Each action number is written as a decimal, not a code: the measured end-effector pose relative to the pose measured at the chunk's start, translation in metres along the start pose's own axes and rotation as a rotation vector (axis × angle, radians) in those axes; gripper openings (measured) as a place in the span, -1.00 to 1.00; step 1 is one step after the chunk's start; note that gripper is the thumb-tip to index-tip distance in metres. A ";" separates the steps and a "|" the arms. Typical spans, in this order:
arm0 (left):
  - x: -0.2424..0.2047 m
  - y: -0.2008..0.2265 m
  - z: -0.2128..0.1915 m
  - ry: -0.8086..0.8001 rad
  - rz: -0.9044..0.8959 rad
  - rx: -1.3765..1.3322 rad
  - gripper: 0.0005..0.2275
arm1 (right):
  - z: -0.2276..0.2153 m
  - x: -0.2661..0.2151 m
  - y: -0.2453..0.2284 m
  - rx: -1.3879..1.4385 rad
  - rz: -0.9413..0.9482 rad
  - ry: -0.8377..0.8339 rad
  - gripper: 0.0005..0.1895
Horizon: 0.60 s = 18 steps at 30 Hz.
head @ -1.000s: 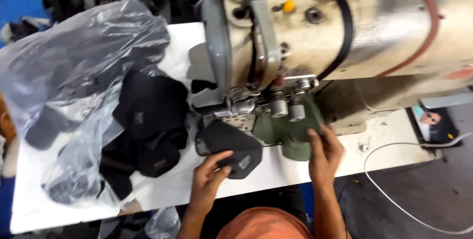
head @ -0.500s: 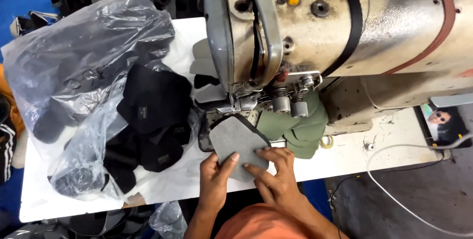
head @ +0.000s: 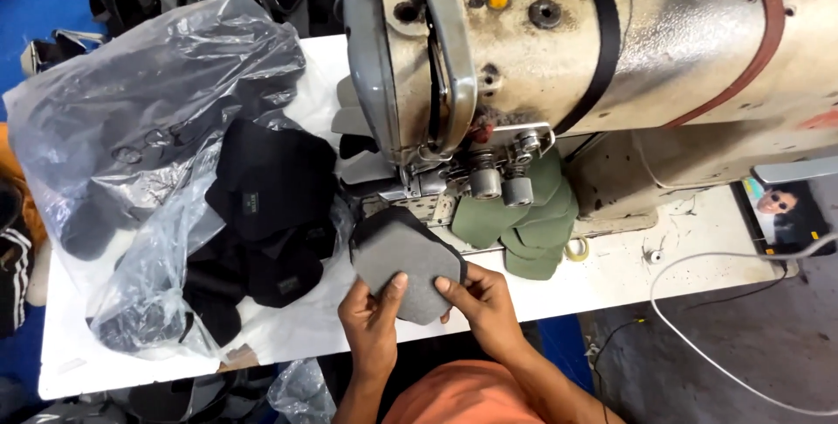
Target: The person sorts and matches fabric shoe components at a manufacturing workstation.
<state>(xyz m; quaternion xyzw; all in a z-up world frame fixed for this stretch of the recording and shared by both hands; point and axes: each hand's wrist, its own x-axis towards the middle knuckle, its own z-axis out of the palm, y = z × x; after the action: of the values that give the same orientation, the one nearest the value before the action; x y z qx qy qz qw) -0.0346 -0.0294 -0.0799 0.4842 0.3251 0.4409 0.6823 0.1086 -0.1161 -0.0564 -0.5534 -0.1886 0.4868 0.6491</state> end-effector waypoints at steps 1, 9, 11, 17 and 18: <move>0.001 0.012 0.005 0.004 -0.003 0.001 -0.79 | -0.001 -0.002 0.000 -0.001 0.005 -0.002 -0.81; 0.005 0.022 -0.014 0.100 -0.597 -0.414 -0.63 | -0.007 0.004 -0.001 -0.061 0.069 -0.251 -0.83; 0.002 0.038 -0.012 0.080 -0.421 -0.228 -0.69 | -0.016 0.006 0.015 -0.094 0.072 -0.269 -0.83; 0.017 0.057 -0.006 0.046 -0.090 0.095 -0.78 | -0.002 0.022 -0.004 -0.230 -0.038 -0.171 -0.81; 0.020 0.056 -0.004 0.047 -0.073 0.112 -0.77 | -0.001 0.024 -0.010 -0.278 -0.050 -0.136 -0.83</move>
<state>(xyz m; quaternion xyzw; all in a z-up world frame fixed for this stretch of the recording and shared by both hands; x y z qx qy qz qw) -0.0463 -0.0017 -0.0285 0.4990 0.3827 0.4080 0.6619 0.1249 -0.0957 -0.0545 -0.5988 -0.3113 0.4762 0.5636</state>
